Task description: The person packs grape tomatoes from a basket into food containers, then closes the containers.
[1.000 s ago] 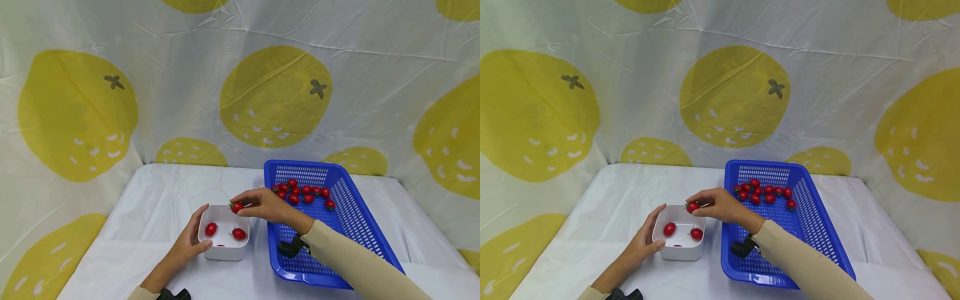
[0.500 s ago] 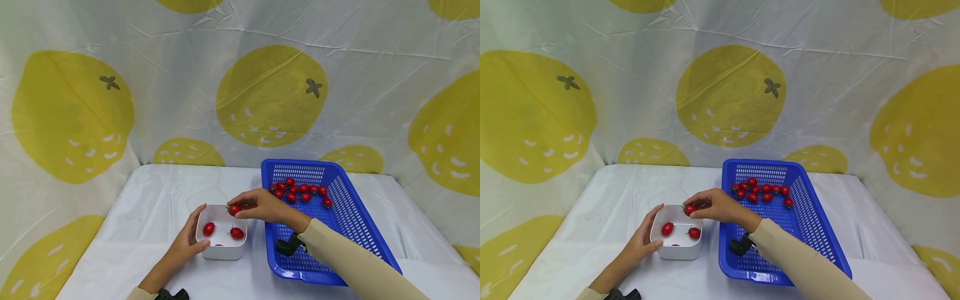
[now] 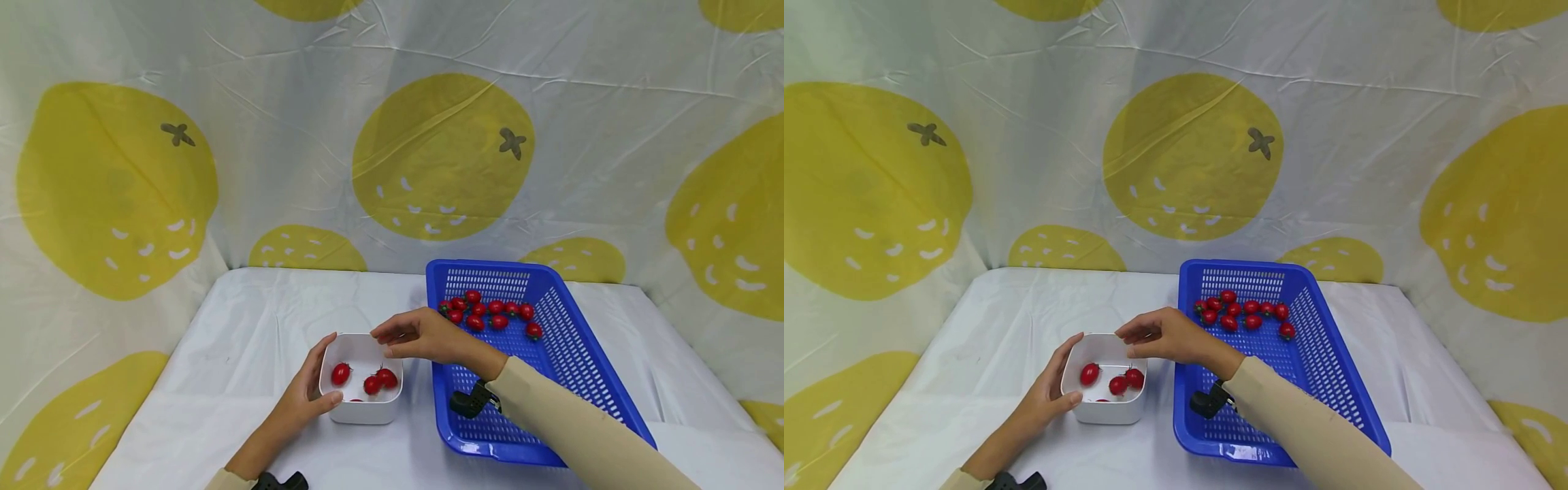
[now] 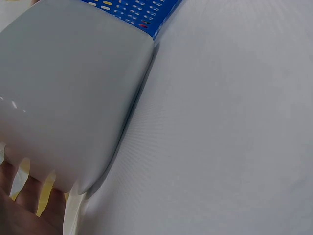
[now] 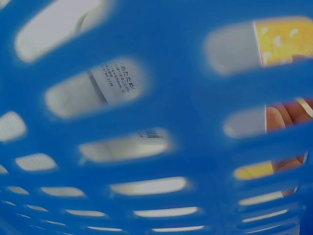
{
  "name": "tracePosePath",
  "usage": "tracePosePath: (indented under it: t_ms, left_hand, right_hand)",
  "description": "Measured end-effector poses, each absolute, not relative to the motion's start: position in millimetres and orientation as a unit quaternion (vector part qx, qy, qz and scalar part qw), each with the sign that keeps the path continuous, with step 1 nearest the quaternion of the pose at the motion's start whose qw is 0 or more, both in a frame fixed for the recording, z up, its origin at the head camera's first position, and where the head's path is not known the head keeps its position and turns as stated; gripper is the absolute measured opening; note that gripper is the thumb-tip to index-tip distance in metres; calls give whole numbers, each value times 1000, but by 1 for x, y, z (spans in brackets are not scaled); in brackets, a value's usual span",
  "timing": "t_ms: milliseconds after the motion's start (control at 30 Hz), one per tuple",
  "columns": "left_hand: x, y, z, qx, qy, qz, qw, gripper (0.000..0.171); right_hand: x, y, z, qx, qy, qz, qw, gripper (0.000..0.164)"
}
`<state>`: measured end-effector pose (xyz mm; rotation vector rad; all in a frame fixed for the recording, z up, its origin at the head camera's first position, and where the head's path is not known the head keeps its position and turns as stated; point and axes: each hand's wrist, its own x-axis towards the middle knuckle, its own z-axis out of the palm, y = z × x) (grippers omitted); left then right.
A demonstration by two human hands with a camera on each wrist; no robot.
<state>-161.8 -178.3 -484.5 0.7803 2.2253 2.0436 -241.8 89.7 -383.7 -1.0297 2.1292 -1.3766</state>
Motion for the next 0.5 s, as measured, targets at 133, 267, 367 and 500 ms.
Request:
tracePosePath:
  t_ms: [133,267,367,500]
  left_hand:
    - [-162,-178,-484,247,717,652,10,81]
    - [-161,-178,-483,243,719,651,11,81]
    - [-161,-177,-482,240,721,650,11,81]
    - [-161,-177,-482,239,724,647,11,81]
  right_hand:
    - [-242,90,-383,-371,763,-490,200,35]
    - [-242,90,-382,-370,765,-488,198,34]
    - [-242,90,-383,-369,766,-488,197,34]
    - [-243,90,-384,-374,763,-489,196,36]
